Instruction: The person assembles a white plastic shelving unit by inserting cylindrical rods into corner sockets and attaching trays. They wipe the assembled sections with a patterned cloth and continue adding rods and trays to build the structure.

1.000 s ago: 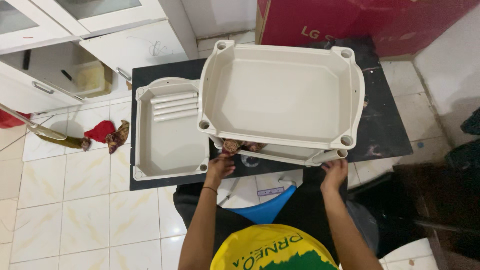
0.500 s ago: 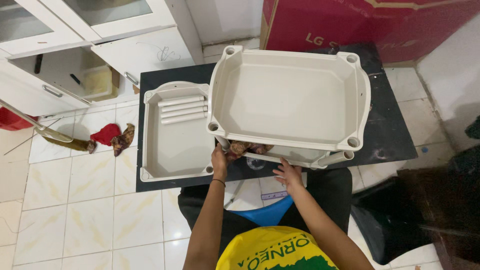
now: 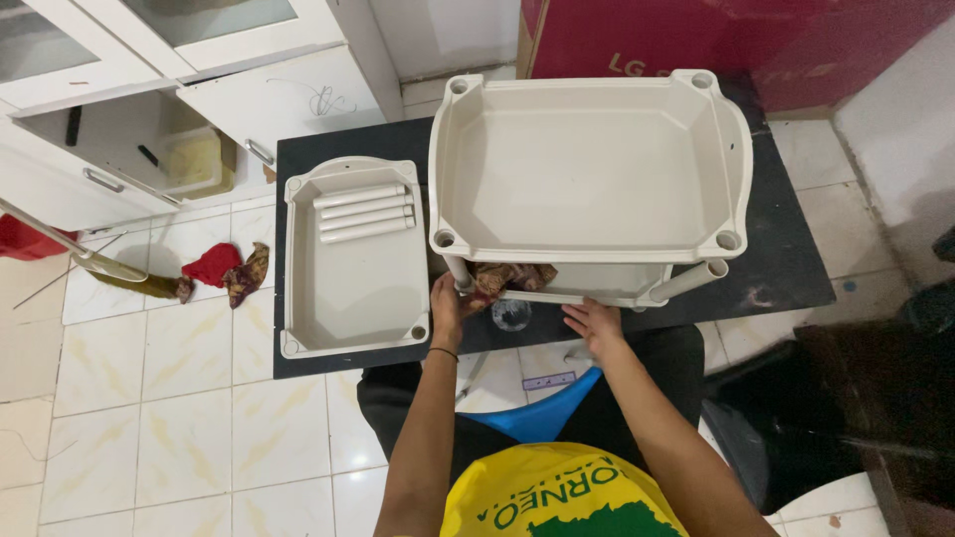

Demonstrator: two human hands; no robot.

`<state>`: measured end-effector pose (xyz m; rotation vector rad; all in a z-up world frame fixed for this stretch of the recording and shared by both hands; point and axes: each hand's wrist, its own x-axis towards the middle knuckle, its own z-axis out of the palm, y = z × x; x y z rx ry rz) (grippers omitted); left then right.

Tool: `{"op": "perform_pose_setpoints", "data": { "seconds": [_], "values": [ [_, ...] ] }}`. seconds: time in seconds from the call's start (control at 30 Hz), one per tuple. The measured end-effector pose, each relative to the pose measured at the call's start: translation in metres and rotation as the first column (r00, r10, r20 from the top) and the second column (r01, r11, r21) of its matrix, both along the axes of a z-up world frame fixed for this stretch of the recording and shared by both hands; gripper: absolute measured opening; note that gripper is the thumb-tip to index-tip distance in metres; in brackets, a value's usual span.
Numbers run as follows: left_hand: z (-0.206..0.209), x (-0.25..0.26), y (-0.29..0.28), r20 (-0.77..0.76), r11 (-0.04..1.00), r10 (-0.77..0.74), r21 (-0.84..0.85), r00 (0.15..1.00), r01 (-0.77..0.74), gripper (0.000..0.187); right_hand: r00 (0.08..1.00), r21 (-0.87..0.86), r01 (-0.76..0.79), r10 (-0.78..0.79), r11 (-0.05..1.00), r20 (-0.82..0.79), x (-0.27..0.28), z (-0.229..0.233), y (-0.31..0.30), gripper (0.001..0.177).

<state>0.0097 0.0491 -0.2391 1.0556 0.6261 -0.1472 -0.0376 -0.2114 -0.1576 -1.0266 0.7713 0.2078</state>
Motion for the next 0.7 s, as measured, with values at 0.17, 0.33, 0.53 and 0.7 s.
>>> {"op": "perform_pose_setpoints", "data": {
  "seconds": [0.17,0.33,0.53,0.7],
  "values": [
    [-0.023,-0.022,-0.002,0.005,0.995,-0.055,0.081,0.998,0.054,0.038,0.999,-0.059,0.024,-0.026,0.998,-0.028,0.001,0.007,-0.010,0.035],
    [-0.049,-0.046,-0.012,0.046,0.977,-0.009,0.214,0.999,-0.001,0.036,0.998,-0.113,-0.065,0.062,0.991,-0.031,0.002,0.004,-0.022,0.033],
    [-0.052,-0.066,-0.014,0.112,0.960,0.001,0.279,0.994,-0.032,0.033,0.992,-0.168,-0.126,0.127,0.978,-0.010,-0.004,-0.016,-0.030,0.030],
    [-0.034,-0.081,-0.014,0.019,0.971,-0.015,0.237,1.000,0.011,0.027,0.982,-0.242,-0.188,0.188,0.952,-0.024,-0.014,-0.041,-0.046,0.032]
  ]
}}
